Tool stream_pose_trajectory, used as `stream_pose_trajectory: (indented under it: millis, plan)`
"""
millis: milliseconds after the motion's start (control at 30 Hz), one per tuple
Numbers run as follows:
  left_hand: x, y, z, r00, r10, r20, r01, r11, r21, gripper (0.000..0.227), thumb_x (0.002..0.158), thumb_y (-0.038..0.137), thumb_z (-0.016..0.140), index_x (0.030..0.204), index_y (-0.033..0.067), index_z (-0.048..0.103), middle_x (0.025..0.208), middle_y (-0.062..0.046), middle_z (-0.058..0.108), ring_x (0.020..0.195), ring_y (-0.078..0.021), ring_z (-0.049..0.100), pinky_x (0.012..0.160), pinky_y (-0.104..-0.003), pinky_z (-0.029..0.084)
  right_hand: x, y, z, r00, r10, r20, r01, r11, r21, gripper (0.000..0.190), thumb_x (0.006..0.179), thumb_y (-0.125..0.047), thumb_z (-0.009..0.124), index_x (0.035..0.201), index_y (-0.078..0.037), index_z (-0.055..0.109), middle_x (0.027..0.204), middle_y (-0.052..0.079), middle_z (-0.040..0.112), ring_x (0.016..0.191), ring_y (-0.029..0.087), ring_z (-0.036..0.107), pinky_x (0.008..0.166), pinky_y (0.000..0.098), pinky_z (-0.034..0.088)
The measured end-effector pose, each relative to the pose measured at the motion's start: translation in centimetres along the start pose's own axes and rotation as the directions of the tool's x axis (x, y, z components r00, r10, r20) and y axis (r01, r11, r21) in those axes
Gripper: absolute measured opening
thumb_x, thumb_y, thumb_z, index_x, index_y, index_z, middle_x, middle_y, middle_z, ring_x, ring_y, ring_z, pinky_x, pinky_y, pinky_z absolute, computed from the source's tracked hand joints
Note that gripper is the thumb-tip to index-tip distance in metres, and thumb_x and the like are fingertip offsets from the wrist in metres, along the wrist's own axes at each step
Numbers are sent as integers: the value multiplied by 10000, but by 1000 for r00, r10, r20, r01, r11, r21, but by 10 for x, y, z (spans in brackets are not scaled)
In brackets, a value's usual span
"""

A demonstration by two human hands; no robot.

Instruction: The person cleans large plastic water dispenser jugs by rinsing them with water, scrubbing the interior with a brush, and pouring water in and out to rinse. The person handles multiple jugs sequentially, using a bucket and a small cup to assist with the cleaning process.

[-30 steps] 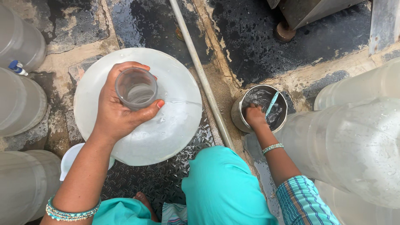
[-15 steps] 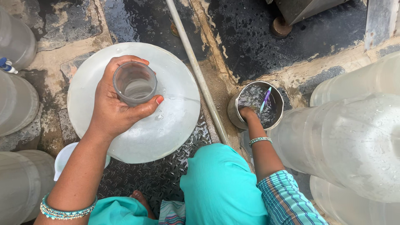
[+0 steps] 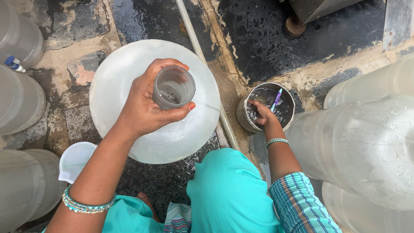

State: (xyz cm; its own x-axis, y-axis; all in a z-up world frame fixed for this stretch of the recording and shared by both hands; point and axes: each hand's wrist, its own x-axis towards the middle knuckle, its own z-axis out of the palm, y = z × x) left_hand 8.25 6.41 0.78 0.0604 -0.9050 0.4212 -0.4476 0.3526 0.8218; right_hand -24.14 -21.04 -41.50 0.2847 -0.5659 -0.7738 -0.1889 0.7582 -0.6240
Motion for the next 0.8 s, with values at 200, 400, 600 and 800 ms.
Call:
stream_pose_trajectory:
  millis: [200,400,600,800]
  plan:
    - [0,3,0,998,-51,47,53,998,-38,634,772,97,896,1306,122,556,1221,-23,672,1129,-158,696,1002,-326,595,-36,-13,-6,971,-161,176,19,789,614,154,918,-291,679,1004,-163,672,1053,53,704,975,270,669,828,509,515]
    - [13,1,0,989,-149,8,149,989,-13,628,724,91,892,1266,127,578,1138,-16,691,1098,-143,691,984,-326,582,-81,-32,-6,943,-282,178,-15,497,868,396,921,-403,585,1052,-48,701,1046,156,698,975,312,675,834,491,538]
    - [30,-4,14,998,-55,12,56,996,-69,627,767,87,891,1306,99,570,1160,-17,663,1133,-151,638,1021,-311,537,-53,-30,-2,964,-244,101,-7,360,933,248,986,-241,588,977,-13,687,975,172,691,923,326,676,803,461,565]
    - [50,-8,61,998,-46,30,44,997,66,615,753,192,898,1273,98,584,1119,-30,714,1053,-146,685,957,-311,532,-54,-14,-13,972,-227,55,20,315,949,220,960,-215,556,958,-38,688,961,157,695,910,311,679,817,459,579]
